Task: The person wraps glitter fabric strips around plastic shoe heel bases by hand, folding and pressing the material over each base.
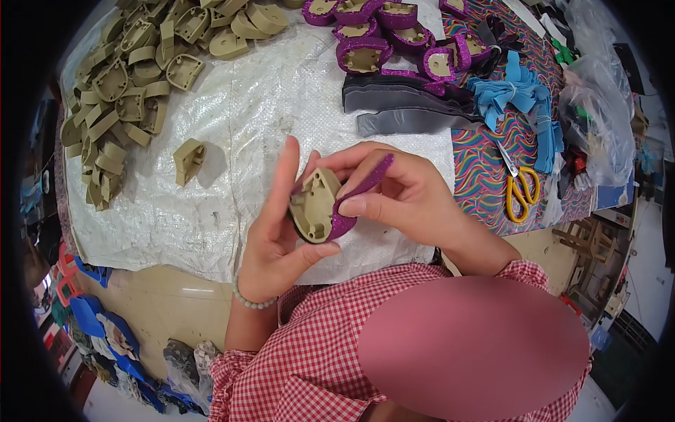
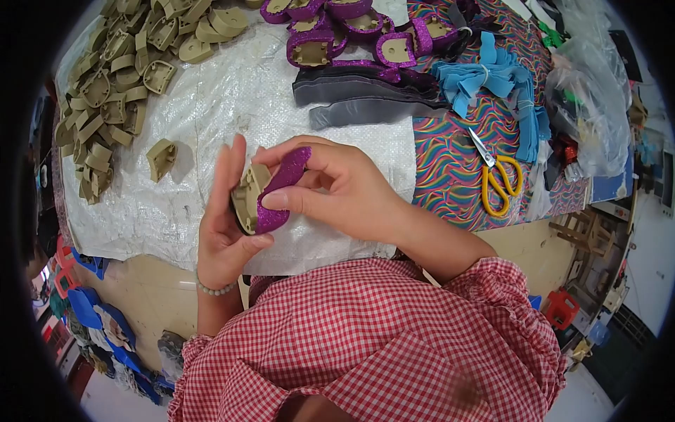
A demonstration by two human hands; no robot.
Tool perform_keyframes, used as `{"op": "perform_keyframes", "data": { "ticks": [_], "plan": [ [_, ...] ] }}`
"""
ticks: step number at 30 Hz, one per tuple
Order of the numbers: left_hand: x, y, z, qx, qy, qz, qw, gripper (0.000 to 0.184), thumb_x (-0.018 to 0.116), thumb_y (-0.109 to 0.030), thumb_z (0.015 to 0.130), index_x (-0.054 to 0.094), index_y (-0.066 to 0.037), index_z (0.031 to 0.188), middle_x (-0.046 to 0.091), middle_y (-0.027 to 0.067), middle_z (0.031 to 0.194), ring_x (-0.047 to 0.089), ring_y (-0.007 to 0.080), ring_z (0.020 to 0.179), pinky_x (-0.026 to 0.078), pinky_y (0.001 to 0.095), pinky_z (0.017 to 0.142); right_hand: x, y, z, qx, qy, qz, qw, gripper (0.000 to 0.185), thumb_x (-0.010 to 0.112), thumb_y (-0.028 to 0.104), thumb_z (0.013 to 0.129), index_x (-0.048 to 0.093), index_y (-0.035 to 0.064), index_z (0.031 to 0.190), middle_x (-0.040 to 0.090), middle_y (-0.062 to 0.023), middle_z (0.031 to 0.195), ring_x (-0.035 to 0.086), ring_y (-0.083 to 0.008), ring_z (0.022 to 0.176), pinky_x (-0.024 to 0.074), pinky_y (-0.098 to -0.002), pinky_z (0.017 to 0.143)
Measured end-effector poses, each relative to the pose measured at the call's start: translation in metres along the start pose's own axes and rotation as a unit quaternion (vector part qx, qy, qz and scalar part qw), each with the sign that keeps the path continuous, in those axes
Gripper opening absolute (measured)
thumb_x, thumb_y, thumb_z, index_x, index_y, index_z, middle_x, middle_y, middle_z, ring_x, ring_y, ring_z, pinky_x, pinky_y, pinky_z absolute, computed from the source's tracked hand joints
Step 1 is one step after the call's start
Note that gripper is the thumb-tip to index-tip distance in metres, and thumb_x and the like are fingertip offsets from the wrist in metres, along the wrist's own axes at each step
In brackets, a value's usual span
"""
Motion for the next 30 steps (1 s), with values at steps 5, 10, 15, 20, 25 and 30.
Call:
{"op": "perform_keyframes", "data": {
  "ticks": [5, 10, 15, 20, 25, 30],
  "plan": [
    [0.001, 0.012, -0.007, -0.086, -0.065, 0.021, 0.994, 0.086, 0.074, 0.0, 0.075, 0.022, 0.002, 0.143, 0.038, 0.0173, 0.141, 0.045, 0.0234, 0.125, 0.041, 0.0335, 0.102, 0.006, 0.017, -0.011, -0.209, -0.005, -0.23, 0.951, 0.017, 0.071, 0.0, 0.074, 0.067, 0.0039, 0.09, 0.06, -0.011, 0.107, 0.061, -0.02, 0.099, 0.0509, -0.027, 0.079],
    [0.002, 0.012, -0.004, -0.112, -0.079, 0.06, 0.989, 0.074, 0.07, 0.002, 0.077, 0.03, 0.004, 0.139, 0.045, 0.0174, 0.136, 0.049, 0.0211, 0.121, 0.041, 0.0328, 0.101, -0.004, -0.003, -0.007, -0.075, -0.009, 0.026, 0.997, 0.016, 0.064, 0.001, 0.086, 0.061, 0.0003, 0.102, 0.062, -0.0111, 0.106, 0.06, -0.015, 0.097, 0.0511, -0.0256, 0.081],
    [0.003, 0.01, -0.005, -0.122, -0.065, 0.086, 0.987, 0.073, 0.07, 0.003, 0.077, 0.031, 0.004, 0.139, 0.045, 0.0182, 0.136, 0.049, 0.0209, 0.121, 0.04, 0.0326, 0.102, -0.006, -0.006, -0.003, 0.004, -0.018, 0.067, 0.998, 0.016, 0.064, 0.007, 0.088, 0.061, -0.0016, 0.101, 0.064, -0.0073, 0.099, 0.061, -0.0116, 0.091, 0.0503, -0.0247, 0.08],
    [0.003, 0.011, -0.002, -0.103, -0.057, 0.083, 0.99, 0.075, 0.071, 0.002, 0.076, 0.031, 0.004, 0.139, 0.049, 0.0149, 0.131, 0.05, 0.0203, 0.119, 0.04, 0.0323, 0.102, -0.007, -0.013, 0.001, 0.061, -0.01, 0.112, 0.992, 0.014, 0.065, 0.008, 0.087, 0.061, 0.0003, 0.099, 0.063, -0.0056, 0.097, 0.06, -0.0107, 0.088, 0.049, -0.0249, 0.08],
    [-0.001, -0.002, 0.002, -0.027, -0.01, 0.288, 0.957, 0.076, 0.074, -0.001, 0.072, 0.037, 0.002, 0.138, 0.055, 0.012, 0.113, 0.056, 0.0236, 0.109, 0.046, 0.0324, 0.092, -0.005, -0.017, 0.005, 0.162, 0.057, 0.133, 0.976, 0.01, 0.066, 0.008, 0.086, 0.061, 0.002, 0.093, 0.062, -0.0046, 0.094, 0.059, -0.0099, 0.085, 0.0474, -0.0253, 0.081],
    [0.002, -0.018, 0.006, 0.022, 0.021, 0.447, 0.894, 0.075, 0.075, -0.004, 0.069, 0.042, -0.001, 0.137, 0.056, 0.0167, 0.113, 0.059, 0.029, 0.104, 0.048, 0.034, 0.086, -0.002, -0.02, 0.002, 0.188, 0.078, 0.093, 0.975, 0.012, 0.067, 0.009, 0.085, 0.062, 0.0014, 0.093, 0.064, -0.0034, 0.091, 0.06, -0.0086, 0.083, 0.0483, -0.0229, 0.075]
  ]
}}
Point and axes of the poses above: each hand's wrist, its own z-axis towards the middle knuckle, its own x-axis out of the palm, y = z × x, the point moved 7 cm from there along z, towards the middle knuckle
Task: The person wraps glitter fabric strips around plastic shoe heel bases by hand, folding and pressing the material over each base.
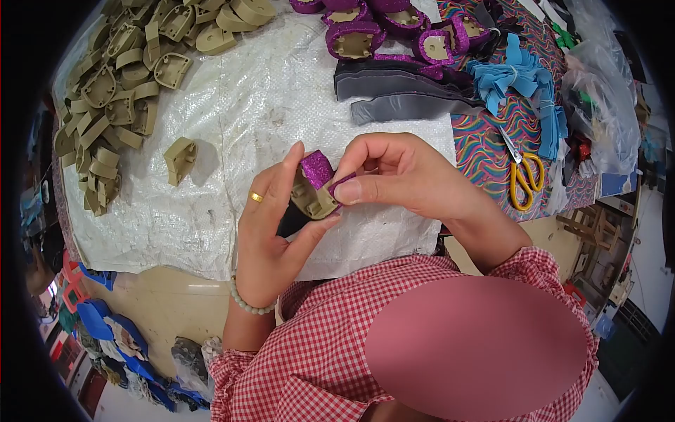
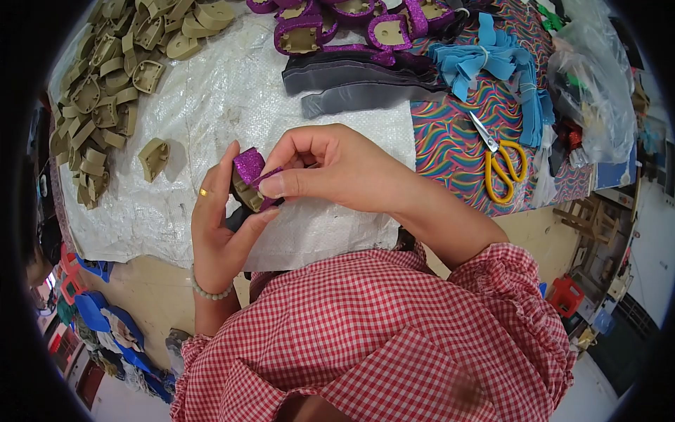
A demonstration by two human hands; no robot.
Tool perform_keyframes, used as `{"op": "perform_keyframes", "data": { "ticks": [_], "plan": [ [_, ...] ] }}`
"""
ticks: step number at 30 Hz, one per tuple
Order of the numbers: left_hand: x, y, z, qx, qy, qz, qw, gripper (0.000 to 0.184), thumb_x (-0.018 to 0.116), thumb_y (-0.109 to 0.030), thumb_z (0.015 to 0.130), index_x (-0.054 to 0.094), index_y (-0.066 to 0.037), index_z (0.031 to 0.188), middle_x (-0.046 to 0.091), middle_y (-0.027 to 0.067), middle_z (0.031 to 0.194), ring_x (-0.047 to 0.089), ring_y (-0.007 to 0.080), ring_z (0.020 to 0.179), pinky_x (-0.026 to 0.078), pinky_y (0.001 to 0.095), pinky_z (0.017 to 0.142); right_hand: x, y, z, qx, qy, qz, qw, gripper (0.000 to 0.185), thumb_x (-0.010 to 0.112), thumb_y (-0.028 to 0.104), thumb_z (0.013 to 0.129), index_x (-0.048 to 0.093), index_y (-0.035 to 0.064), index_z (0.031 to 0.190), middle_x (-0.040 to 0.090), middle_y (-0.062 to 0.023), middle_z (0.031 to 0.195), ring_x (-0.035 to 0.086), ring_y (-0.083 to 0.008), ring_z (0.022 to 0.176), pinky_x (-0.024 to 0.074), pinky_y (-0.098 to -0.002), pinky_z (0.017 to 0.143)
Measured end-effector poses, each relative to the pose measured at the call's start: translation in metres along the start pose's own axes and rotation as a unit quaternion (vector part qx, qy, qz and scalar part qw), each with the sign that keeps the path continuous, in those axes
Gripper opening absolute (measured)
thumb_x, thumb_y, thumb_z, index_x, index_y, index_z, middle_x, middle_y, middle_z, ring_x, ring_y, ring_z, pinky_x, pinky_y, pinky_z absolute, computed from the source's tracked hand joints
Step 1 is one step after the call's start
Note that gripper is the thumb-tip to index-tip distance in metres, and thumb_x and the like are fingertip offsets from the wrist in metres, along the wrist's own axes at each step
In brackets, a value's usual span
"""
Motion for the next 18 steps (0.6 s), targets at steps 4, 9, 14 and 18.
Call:
{"op": "perform_keyframes", "data": {
  "ticks": [4, 9, 14, 18],
  "plan": [
    [-0.001, -0.002, 0.001, 0.03, -0.024, 0.037, 0.999, 0.074, 0.075, -0.004, 0.069, 0.043, -0.004, 0.137, 0.056, 0.0181, 0.119, 0.06, 0.0305, 0.103, 0.049, 0.0349, 0.084, 0.0, 0.001, -0.002, -0.045, -0.036, -0.028, 0.998, 0.012, 0.068, 0.009, 0.084, 0.062, 0.0013, 0.092, 0.064, -0.0031, 0.089, 0.061, -0.0087, 0.082, 0.0484, -0.0227, 0.073],
    [-0.003, -0.004, 0.001, 0.014, -0.029, 0.029, 0.999, 0.072, 0.073, 0.0, 0.069, 0.045, -0.003, 0.135, 0.056, 0.0177, 0.119, 0.06, 0.0305, 0.104, 0.049, 0.035, 0.085, 0.003, 0.019, -0.008, -0.204, -0.05, -0.132, 0.969, 0.009, 0.068, 0.007, 0.084, 0.062, 0.002, 0.089, 0.064, -0.0021, 0.086, 0.061, -0.0083, 0.079, 0.0483, -0.0228, 0.073],
    [-0.004, -0.009, 0.002, 0.049, -0.044, 0.054, 0.996, 0.073, 0.07, 0.008, 0.066, 0.045, -0.001, 0.135, 0.056, 0.016, 0.123, 0.059, 0.0289, 0.107, 0.049, 0.0344, 0.089, 0.003, 0.018, -0.002, -0.128, -0.048, -0.085, 0.987, 0.009, 0.068, 0.007, 0.083, 0.062, 0.0023, 0.088, 0.064, -0.0017, 0.084, 0.061, -0.0085, 0.079, 0.0483, -0.0228, 0.073],
    [-0.004, -0.009, -0.002, 0.06, -0.057, 0.053, 0.995, 0.073, 0.069, 0.008, 0.066, 0.045, -0.002, 0.135, 0.054, 0.0162, 0.126, 0.056, 0.0297, 0.112, 0.048, 0.035, 0.092, 0.006, 0.014, -0.001, -0.08, -0.033, -0.084, 0.993, 0.01, 0.069, 0.007, 0.082, 0.062, 0.0025, 0.088, 0.064, -0.0014, 0.083, 0.06, -0.0087, 0.078, 0.0478, -0.0226, 0.073]
  ]
}}
Point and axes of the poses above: each hand's wrist, its own z-axis towards the middle knuckle, its own x-axis out of the palm, y = z × x, the point moved 7 cm from there along z, towards the middle knuckle
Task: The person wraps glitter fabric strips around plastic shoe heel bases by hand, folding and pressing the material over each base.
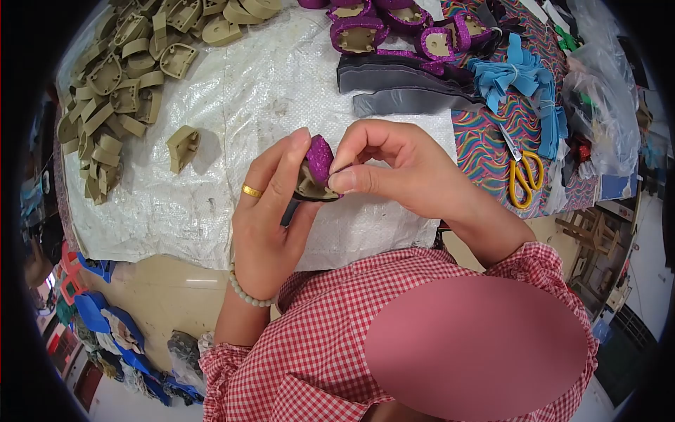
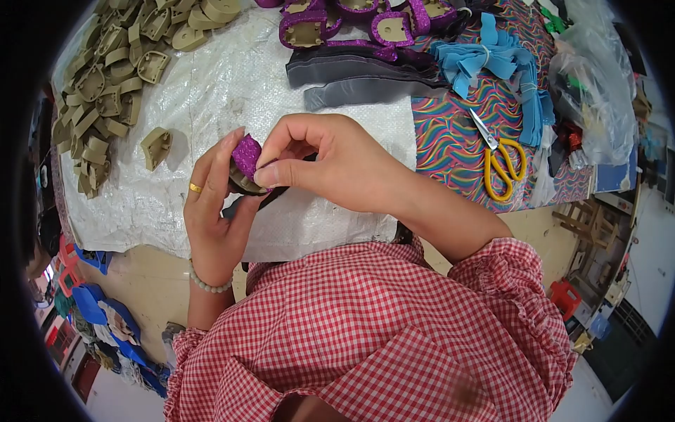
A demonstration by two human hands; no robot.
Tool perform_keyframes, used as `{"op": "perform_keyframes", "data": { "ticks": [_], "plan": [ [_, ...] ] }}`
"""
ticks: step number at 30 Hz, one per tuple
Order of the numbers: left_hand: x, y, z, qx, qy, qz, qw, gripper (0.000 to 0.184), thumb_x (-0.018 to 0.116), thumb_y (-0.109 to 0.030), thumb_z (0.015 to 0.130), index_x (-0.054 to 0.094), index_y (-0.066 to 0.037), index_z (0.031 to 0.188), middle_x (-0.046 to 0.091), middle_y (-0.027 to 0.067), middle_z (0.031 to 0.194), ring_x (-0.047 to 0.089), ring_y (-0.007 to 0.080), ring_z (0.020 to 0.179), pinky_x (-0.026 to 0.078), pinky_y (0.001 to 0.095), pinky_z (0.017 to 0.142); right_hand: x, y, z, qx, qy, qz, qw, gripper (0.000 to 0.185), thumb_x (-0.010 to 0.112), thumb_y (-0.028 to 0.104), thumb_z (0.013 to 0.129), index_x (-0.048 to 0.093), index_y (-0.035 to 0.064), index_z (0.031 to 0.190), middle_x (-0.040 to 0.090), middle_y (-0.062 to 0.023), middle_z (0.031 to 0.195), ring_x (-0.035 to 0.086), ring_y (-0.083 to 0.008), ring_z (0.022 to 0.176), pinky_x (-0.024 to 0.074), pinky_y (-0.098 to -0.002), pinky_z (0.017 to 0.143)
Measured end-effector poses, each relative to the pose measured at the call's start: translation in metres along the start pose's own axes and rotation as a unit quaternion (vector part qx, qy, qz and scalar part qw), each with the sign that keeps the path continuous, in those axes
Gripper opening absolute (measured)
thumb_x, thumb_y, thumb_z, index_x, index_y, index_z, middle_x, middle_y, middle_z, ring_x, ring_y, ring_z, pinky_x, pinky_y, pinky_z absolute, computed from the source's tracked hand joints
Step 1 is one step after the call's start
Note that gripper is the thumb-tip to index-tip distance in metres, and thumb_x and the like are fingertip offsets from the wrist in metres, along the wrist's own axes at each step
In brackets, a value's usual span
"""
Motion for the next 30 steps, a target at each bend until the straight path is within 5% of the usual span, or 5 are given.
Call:
{"op": "perform_keyframes", "data": {
  "ticks": [10, 14, 17, 26, 30],
  "plan": [
    [0.012, -0.004, -0.029, -0.089, -0.036, -0.295, 0.951, 0.057, 0.063, 0.01, 0.079, 0.046, -0.001, 0.133, 0.037, 0.0179, 0.14, 0.05, 0.0259, 0.12, 0.048, 0.0351, 0.094, 0.012, -0.003, -0.023, -0.06, -0.013, -0.154, 0.986, 0.02, 0.069, 0.014, 0.083, 0.058, 0.0022, 0.095, 0.062, -0.0033, 0.088, 0.057, -0.0094, 0.083, 0.0455, -0.024, 0.076],
    [0.019, 0.004, -0.041, -0.152, -0.055, -0.445, 0.881, 0.054, 0.056, 0.011, 0.084, 0.042, 0.002, 0.134, 0.038, 0.0164, 0.14, 0.047, 0.0243, 0.123, 0.046, 0.0357, 0.098, 0.007, -0.004, -0.027, -0.044, -0.056, 0.087, 0.994, 0.025, 0.069, 0.014, 0.083, 0.061, 0.0023, 0.104, 0.061, -0.0054, 0.095, 0.056, -0.0115, 0.087, 0.0465, -0.0282, 0.081],
    [0.021, 0.009, -0.044, -0.176, -0.071, -0.489, 0.851, 0.055, 0.054, 0.011, 0.084, 0.039, 0.002, 0.136, 0.039, 0.0158, 0.14, 0.047, 0.025, 0.122, 0.043, 0.0361, 0.1, 0.002, 0.009, -0.034, -0.146, -0.031, -0.151, 0.977, 0.02, 0.069, 0.014, 0.083, 0.061, 0.0023, 0.097, 0.061, -0.0052, 0.092, 0.057, -0.013, 0.086, 0.0473, -0.0284, 0.08],
    [0.015, 0.013, -0.039, -0.133, -0.067, -0.421, 0.895, 0.052, 0.056, 0.011, 0.082, 0.043, 0.001, 0.132, 0.037, 0.017, 0.14, 0.046, 0.024, 0.123, 0.042, 0.0362, 0.1, 0.023, 0.015, -0.026, -0.187, -0.047, -0.25, 0.949, 0.016, 0.073, 0.013, 0.076, 0.06, 0.0046, 0.08, 0.057, -0.0064, 0.084, 0.057, -0.0197, 0.081, 0.045, -0.0295, 0.071],
    [0.008, 0.007, -0.031, -0.063, -0.076, -0.419, 0.903, 0.051, 0.055, 0.012, 0.082, 0.045, 0.001, 0.13, 0.035, 0.019, 0.141, 0.045, 0.0264, 0.124, 0.042, 0.037, 0.1, 0.016, 0.01, -0.011, -0.148, 0.0, -0.198, 0.969, 0.028, 0.072, 0.011, 0.077, 0.059, 0.0054, 0.101, 0.057, -0.007, 0.102, 0.055, -0.0177, 0.099, 0.0433, -0.0291, 0.085]
  ]
}}
Point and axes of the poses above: each hand's wrist, its own z-axis towards the middle knuckle, its own x-axis out of the palm, y = z × x, the point moved 7 cm from there along z, towards the middle knuckle
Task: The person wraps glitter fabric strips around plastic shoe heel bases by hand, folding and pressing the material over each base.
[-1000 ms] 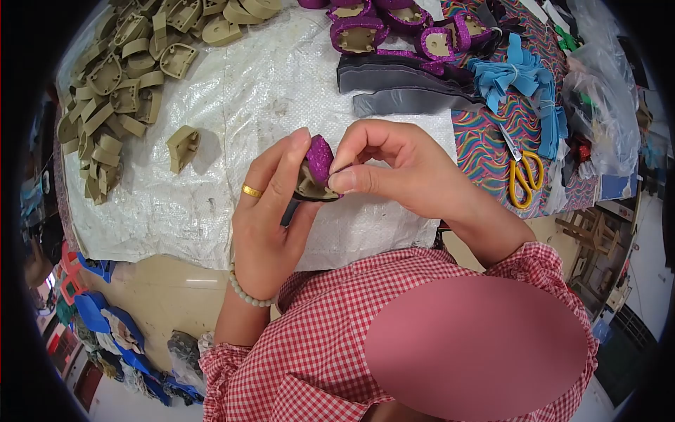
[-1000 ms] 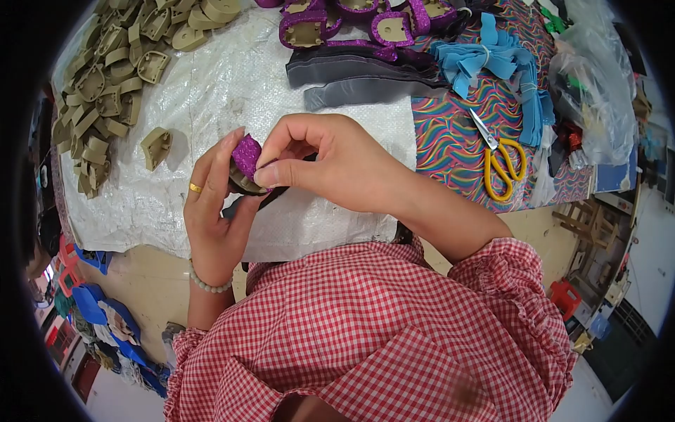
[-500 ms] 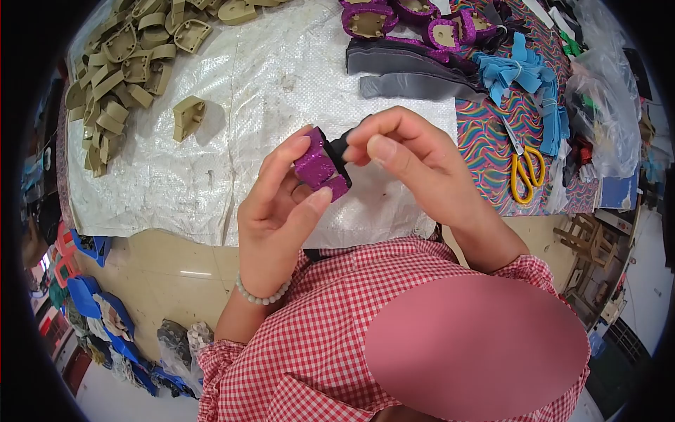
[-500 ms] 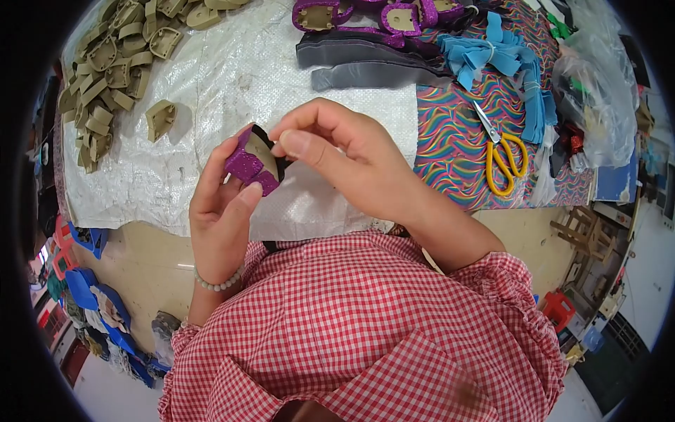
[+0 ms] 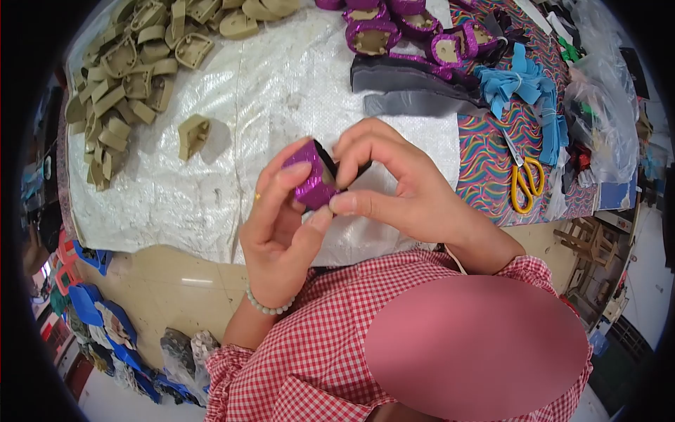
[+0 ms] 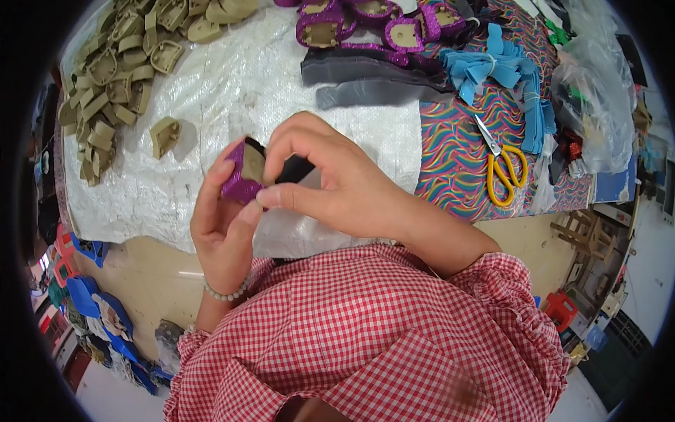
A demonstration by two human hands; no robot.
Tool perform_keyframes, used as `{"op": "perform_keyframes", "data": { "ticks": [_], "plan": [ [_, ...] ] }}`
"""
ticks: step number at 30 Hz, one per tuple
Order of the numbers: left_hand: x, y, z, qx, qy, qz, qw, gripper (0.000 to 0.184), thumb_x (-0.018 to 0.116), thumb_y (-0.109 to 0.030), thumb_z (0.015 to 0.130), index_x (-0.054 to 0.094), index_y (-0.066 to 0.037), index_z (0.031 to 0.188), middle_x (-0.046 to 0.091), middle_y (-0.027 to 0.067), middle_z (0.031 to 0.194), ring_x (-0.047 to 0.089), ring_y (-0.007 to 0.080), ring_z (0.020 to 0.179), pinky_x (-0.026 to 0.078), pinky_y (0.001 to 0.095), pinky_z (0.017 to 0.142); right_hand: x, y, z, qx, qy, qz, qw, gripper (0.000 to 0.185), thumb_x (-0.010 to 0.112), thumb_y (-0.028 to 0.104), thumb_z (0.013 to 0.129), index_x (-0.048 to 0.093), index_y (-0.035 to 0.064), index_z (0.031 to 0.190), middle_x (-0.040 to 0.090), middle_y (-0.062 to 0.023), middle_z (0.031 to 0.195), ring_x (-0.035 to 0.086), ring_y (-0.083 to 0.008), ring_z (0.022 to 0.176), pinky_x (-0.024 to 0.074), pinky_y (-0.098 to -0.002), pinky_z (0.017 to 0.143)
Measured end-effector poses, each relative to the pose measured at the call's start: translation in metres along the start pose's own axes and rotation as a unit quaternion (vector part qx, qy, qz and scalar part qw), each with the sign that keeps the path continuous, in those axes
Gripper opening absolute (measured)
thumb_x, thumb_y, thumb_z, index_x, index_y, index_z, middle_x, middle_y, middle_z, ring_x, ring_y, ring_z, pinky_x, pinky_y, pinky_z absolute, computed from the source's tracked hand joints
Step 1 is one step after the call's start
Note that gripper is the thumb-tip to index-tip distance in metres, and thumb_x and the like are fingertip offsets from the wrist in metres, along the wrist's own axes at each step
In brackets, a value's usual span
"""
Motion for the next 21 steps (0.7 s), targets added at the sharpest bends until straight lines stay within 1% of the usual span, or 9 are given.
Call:
{"op": "perform_keyframes", "data": {
  "ticks": [2, 3, 5, 6, 9, 12, 15, 18, 21],
  "plan": [
    [0.001, 0.0, 0.0, -0.001, 0.026, -0.027, 0.999, 0.051, 0.054, 0.012, 0.082, 0.045, 0.002, 0.13, 0.034, 0.02, 0.142, 0.045, 0.0279, 0.125, 0.041, 0.0373, 0.101, 0.004, -0.012, 0.004, 0.066, 0.0, 0.151, 0.986, 0.043, 0.071, 0.008, 0.078, 0.053, 0.006, 0.117, 0.053, -0.008, 0.118, 0.051, -0.0179, 0.111, 0.0403, -0.0305, 0.094],
    [0.007, 0.002, 0.001, -0.043, 0.043, -0.107, 0.992, 0.054, 0.054, 0.011, 0.082, 0.042, 0.001, 0.133, 0.035, 0.0197, 0.142, 0.044, 0.0273, 0.126, 0.041, 0.0373, 0.101, 0.007, -0.018, 0.006, 0.105, 0.014, 0.232, 0.967, 0.05, 0.071, 0.007, 0.078, 0.05, 0.0062, 0.124, 0.051, -0.0084, 0.125, 0.049, -0.0181, 0.116, 0.039, -0.0312, 0.098],
    [0.005, 0.02, -0.005, -0.137, 0.065, -0.209, 0.966, 0.058, 0.055, 0.001, 0.084, 0.038, -0.006, 0.139, 0.039, 0.0186, 0.141, 0.041, 0.0304, 0.129, 0.036, 0.0437, 0.105, 0.025, -0.024, 0.005, 0.195, 0.129, 0.413, 0.88, 0.063, 0.07, 0.007, 0.08, 0.041, 0.006, 0.135, 0.044, -0.0092, 0.137, 0.045, -0.0188, 0.123, 0.0371, -0.0327, 0.102],
    [0.002, 0.025, -0.006, -0.143, 0.058, -0.227, 0.962, 0.059, 0.056, 0.0, 0.084, 0.036, -0.006, 0.14, 0.039, 0.0181, 0.141, 0.041, 0.0302, 0.129, 0.036, 0.0439, 0.105, 0.024, -0.024, 0.006, 0.177, 0.121, 0.398, 0.892, 0.059, 0.067, 0.011, 0.084, 0.041, 0.0045, 0.136, 0.04, -0.0099, 0.141, 0.043, -0.019, 0.125, 0.0371, -0.0328, 0.103],
    [0.0, 0.032, -0.003, -0.162, 0.041, -0.241, 0.956, 0.062, 0.056, -0.003, 0.084, 0.032, -0.006, 0.142, 0.04, 0.0166, 0.14, 0.041, 0.0292, 0.129, 0.037, 0.0446, 0.105, 0.023, -0.025, 0.005, 0.231, 0.115, 0.422, 0.869, 0.054, 0.063, 0.016, 0.088, 0.04, 0.0041, 0.136, 0.037, -0.0114, 0.144, 0.041, -0.0195, 0.127, 0.0367, -0.0323, 0.104],
    [0.004, 0.029, 0.004, -0.165, 0.04, -0.199, 0.965, 0.063, 0.054, -0.002, 0.085, 0.03, -0.004, 0.143, 0.038, 0.0157, 0.141, 0.041, 0.0281, 0.129, 0.037, 0.0452, 0.105, 0.017, -0.022, 0.013, 0.148, 0.127, 0.217, 0.956, 0.049, 0.056, 0.021, 0.093, 0.039, 0.0034, 0.136, 0.034, -0.0113, 0.147, 0.039, -0.0203, 0.129, 0.0367, -0.0329, 0.104],
    [0.006, 0.027, 0.007, -0.15, 0.041, -0.21, 0.965, 0.064, 0.054, -0.001, 0.084, 0.029, -0.002, 0.143, 0.037, 0.0153, 0.142, 0.04, 0.0275, 0.13, 0.037, 0.0457, 0.106, 0.02, -0.033, 0.013, 0.197, 0.119, 0.299, 0.926, 0.043, 0.051, 0.022, 0.096, 0.042, 0.0027, 0.133, 0.038, -0.011, 0.144, 0.04, -0.0201, 0.128, 0.0364, -0.0326, 0.104],
    [0.005, 0.026, 0.003, -0.151, 0.047, -0.18, 0.971, 0.064, 0.055, -0.002, 0.085, 0.028, -0.002, 0.143, 0.036, 0.0152, 0.142, 0.039, 0.0276, 0.131, 0.036, 0.046, 0.106, 0.019, -0.024, 0.013, 0.137, 0.13, 0.26, 0.947, 0.037, 0.048, 0.02, 0.098, 0.047, 0.0019, 0.13, 0.045, -0.0104, 0.139, 0.043, -0.0191, 0.126, 0.0361, -0.0324, 0.104],
    [0.01, 0.021, 0.005, -0.157, 0.026, -0.133, 0.978, 0.062, 0.054, -0.002, 0.086, 0.028, -0.001, 0.143, 0.038, 0.0152, 0.14, 0.041, 0.027, 0.129, 0.037, 0.0448, 0.105, 0.02, -0.029, 0.014, 0.163, 0.11, 0.279, 0.94, 0.039, 0.051, 0.026, 0.097, 0.049, 0.0022, 0.128, 0.044, -0.01, 0.14, 0.043, -0.0186, 0.125, 0.0357, -0.0331, 0.104]
  ]
}}
Point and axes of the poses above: each hand's wrist, its own z-axis towards the middle knuckle, its own x-axis out of the palm, y = z × x, the point moved 7 cm from there along z, towards the middle knuckle
